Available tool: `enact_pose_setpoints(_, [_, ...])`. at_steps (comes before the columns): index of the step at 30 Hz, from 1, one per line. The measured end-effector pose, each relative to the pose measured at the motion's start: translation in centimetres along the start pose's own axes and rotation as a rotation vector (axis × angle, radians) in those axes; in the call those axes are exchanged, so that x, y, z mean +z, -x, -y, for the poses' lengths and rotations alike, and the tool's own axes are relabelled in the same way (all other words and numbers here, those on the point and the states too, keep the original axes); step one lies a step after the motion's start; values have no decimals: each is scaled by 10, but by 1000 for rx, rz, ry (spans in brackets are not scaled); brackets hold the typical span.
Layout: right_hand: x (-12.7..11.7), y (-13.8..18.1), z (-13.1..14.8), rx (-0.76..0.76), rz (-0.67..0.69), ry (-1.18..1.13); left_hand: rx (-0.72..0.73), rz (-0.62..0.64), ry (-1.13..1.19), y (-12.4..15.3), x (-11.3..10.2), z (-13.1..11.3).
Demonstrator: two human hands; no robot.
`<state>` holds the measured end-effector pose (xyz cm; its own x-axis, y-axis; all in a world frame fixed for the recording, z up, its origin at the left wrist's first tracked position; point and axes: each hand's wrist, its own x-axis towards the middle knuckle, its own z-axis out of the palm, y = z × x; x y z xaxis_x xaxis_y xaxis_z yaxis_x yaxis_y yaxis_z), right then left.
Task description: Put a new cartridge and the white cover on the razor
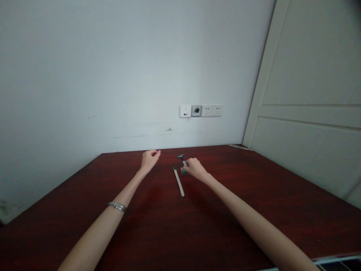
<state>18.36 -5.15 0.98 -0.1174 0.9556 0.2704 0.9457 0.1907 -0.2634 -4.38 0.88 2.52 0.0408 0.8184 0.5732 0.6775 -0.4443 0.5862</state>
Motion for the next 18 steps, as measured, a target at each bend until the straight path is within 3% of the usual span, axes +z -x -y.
enact_pose_setpoints(6, [-13,19,-120,231,-138,28,28,268,-193,18,15,-17])
enact_pose_setpoints(9, [-14,33,-164,341,-140,58,-2,412,-233,28,26,-24])
enact_pose_setpoints(13, [-14,45,-188,406,-115,87,-12,429,-228,38,38,-32])
enact_pose_setpoints(18, [-10,47,-184,439,-103,134,-35,416,-219,43,47,-35])
